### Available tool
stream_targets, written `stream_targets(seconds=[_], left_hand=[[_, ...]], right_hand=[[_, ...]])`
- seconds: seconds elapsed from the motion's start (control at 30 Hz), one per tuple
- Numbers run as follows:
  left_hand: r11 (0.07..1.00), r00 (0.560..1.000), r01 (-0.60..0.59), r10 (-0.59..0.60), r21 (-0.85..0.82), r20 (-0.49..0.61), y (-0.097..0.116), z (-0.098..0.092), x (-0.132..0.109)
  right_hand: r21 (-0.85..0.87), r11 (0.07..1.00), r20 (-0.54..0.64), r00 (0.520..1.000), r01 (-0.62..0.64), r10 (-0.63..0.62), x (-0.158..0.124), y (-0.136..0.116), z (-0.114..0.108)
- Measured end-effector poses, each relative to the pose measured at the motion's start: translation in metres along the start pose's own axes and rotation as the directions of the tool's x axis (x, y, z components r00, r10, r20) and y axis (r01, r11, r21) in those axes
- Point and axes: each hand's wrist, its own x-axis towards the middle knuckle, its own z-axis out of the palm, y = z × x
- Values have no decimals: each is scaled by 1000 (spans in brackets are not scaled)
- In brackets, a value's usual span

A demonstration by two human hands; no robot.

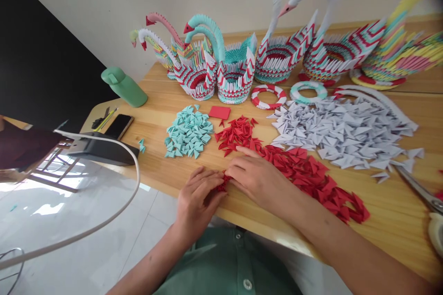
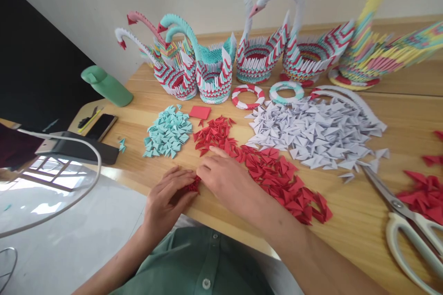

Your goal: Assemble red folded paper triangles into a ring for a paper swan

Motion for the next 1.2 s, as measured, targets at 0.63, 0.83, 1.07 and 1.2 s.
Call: stream_targets(seconds=[0.63,0.83,1.07,1.2], left_hand=[[992,990,88,-78,93,-116,9,-16,-24],[971,985,166,-154,173,-80,14,-10,-18],[983,994,106,-102,150,-34,11,-13,-12],[988,997,71,-69,140,-15,5,-18,-9]], right_hand=[[47,994,49,994,94,-96,3,-3,-11],[42,989,45,989,139,-141,5,-4,-5],[1,990,18,990,138,-138,5,-2,-2],[12,992,16,992,127,-127,4,-1,-2]])
